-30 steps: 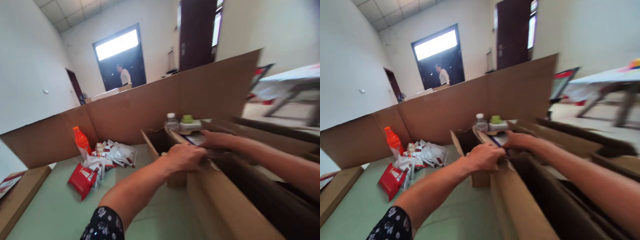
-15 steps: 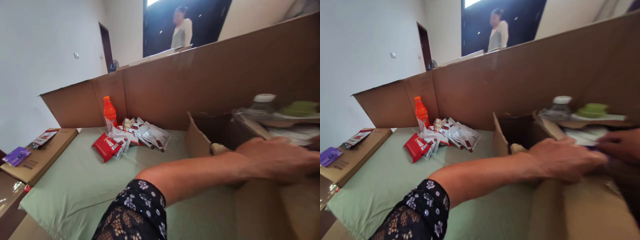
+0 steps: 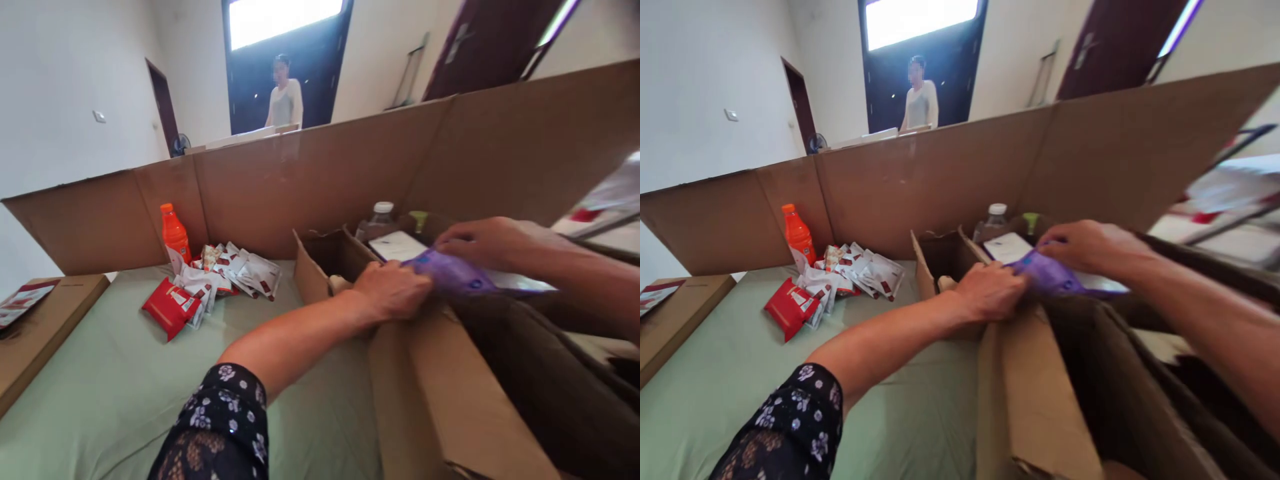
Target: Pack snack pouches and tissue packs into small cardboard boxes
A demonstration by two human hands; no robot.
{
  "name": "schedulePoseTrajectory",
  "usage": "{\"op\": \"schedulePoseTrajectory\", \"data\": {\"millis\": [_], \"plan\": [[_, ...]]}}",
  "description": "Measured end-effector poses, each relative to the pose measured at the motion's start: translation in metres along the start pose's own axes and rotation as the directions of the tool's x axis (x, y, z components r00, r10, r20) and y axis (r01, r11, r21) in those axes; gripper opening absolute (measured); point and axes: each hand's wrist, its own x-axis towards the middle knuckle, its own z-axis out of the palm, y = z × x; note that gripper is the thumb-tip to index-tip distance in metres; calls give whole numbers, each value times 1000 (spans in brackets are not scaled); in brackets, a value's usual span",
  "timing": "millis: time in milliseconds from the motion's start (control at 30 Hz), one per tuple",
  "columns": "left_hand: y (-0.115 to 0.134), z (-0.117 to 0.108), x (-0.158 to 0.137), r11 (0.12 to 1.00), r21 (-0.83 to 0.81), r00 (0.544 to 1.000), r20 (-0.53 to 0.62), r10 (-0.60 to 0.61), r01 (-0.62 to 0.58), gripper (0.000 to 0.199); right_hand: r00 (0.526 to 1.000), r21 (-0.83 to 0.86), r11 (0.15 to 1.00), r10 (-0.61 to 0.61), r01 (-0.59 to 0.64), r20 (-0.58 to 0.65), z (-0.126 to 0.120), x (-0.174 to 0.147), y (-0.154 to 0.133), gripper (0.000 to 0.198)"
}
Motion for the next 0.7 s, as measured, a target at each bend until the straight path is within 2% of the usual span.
{"op": "schedulePoseTrajectory", "data": {"millis": [67, 100, 133, 167, 233, 267, 300, 333, 367, 400, 467, 500, 533, 600, 633, 700], "plan": [[-5, 6, -9, 994, -111, 989, -149, -18, 1, 46, 1000, -8, 1000, 14, -14, -1, -22, -15, -8, 12], [-8, 9, -18, 985, -172, 974, -223, -39, 0, 53, 999, 9, 1000, 2, -1, -48, -36, -24, -14, 6], [-12, 13, -31, 972, -237, 954, -291, -66, -5, 59, 992, 36, 999, -25, 30, -127, -52, -35, -21, 8], [-15, 16, -47, 952, -306, 931, -351, -98, -15, 63, 971, 73, 994, -57, 75, -231, -69, -46, -29, 12], [-23, 23, -88, 890, -452, 883, -438, -171, -52, 66, 892, 159, 966, -115, 203, -438, -100, -70, -53, 17], [-27, 26, -111, 847, -526, 859, -466, -209, -79, 71, 860, 216, 943, -117, 252, -496, -112, -81, -68, 17], [-32, 28, -136, 795, -597, 837, -486, -252, -107, 76, 864, 301, 909, -112, 288, -491, -120, -93, -85, 17], [-38, 28, -161, 734, -667, 810, -498, -308, -131, 79, 885, 404, 862, -101, 306, -454, -123, -104, -104, 15], [-45, 27, -184, 668, -727, 789, -500, -359, -157, 79, 926, 527, 785, -151, 325, -346, -122, -114, -123, 15], [-53, 24, -205, 604, -775, 771, -497, -399, -187, 76, 944, 651, 685, -262, 328, -200, -115, -124, -143, 17], [-71, 19, -242, 447, -859, 737, -468, -487, -250, 73, 924, 700, 653, -381, 290, -28, -92, -141, -178, 12], [-80, 18, -257, 181, -941, 731, -335, -594, -284, 80, 903, 718, 645, -427, 263, 52, -77, -148, -193, 10], [-87, 18, -271, 14, -956, 689, -222, -690, -295, 93, 875, 733, 638, -467, 236, 125, -61, -156, -205, 9], [-95, 23, -293, -100, -977, 612, -37, -790, -189, 113, 799, 767, 608, -556, 205, 227, -33, -169, -221, 8], [-97, 29, -301, -115, -984, 567, 17, -823, -137, 120, 759, 781, 593, -596, 196, 262, -21, -176, -225, 8], [-97, 43, -311, -139, -987, 520, 74, -851, -86, 129, 701, 802, 571, -645, 176, 305, -5, -187, -226, 6]]}}
